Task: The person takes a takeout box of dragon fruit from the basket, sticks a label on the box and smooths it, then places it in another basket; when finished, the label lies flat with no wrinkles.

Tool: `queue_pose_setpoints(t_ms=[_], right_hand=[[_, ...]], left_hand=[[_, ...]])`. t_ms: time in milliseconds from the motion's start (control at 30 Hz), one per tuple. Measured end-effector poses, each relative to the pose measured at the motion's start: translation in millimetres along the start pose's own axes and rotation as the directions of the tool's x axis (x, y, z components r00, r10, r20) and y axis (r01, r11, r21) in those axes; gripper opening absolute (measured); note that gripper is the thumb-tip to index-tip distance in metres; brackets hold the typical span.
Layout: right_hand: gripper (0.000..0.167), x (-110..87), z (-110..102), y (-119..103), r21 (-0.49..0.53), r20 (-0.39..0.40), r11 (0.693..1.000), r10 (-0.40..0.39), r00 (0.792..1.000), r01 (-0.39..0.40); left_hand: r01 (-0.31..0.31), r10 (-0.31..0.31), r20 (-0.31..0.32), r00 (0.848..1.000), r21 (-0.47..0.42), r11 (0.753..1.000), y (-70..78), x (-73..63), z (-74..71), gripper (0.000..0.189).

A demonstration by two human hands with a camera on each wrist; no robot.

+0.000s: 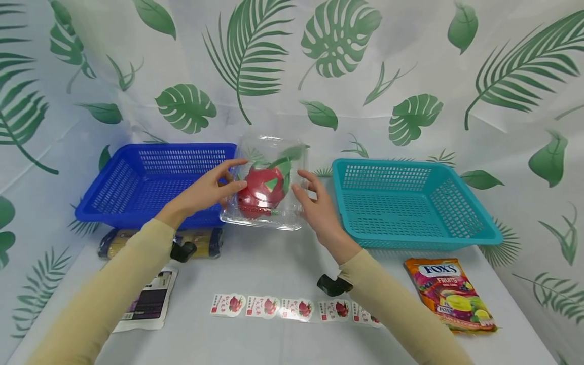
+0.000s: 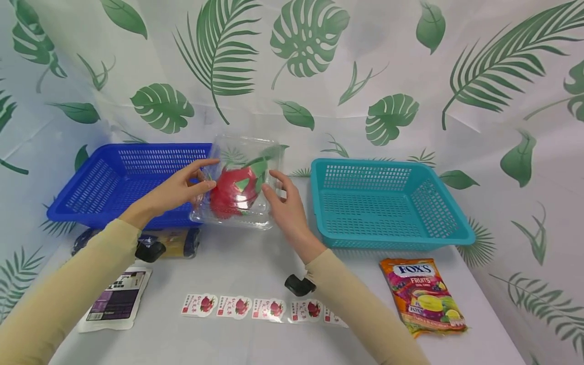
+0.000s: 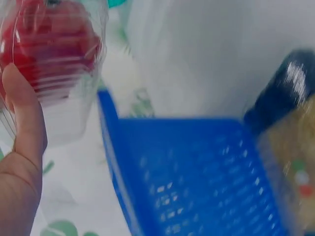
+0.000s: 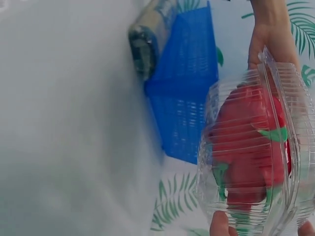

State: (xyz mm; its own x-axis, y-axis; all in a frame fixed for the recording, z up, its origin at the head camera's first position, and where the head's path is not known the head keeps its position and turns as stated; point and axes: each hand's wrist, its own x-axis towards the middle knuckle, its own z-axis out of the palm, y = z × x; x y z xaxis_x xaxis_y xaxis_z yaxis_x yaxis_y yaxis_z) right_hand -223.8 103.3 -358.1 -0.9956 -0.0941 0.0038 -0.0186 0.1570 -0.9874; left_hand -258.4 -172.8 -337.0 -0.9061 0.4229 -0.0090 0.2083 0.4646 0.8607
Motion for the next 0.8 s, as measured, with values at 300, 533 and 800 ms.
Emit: queue_pose_setpoints(t_ms=[300,533,800], right_hand=[[0.049,-8.7,-13.1,14.1,-0.068,-0.005,0.997,0.030,1.000,-0.030],[0.052,-15.6,-19.9,27.2,-0.109,0.006,0.992,0.063,0.998,-0.062],[0.051,-21.0,-21.7,44.2,-0.123,0.020,0.990,0.076,0.997,-0.073]], left_hand=[[0.027,-0.028,-0.030,0.999,-0.048,0.998,-4.3,-5.8,33.5,0.063],[0.058,-0.058,-0.029,0.998,-0.017,0.998,-7.8,-9.4,54.8,0.062],[0.072,-0.072,-0.014,0.997,-0.035,0.997,-19.4,-13.9,73.5,0.059]])
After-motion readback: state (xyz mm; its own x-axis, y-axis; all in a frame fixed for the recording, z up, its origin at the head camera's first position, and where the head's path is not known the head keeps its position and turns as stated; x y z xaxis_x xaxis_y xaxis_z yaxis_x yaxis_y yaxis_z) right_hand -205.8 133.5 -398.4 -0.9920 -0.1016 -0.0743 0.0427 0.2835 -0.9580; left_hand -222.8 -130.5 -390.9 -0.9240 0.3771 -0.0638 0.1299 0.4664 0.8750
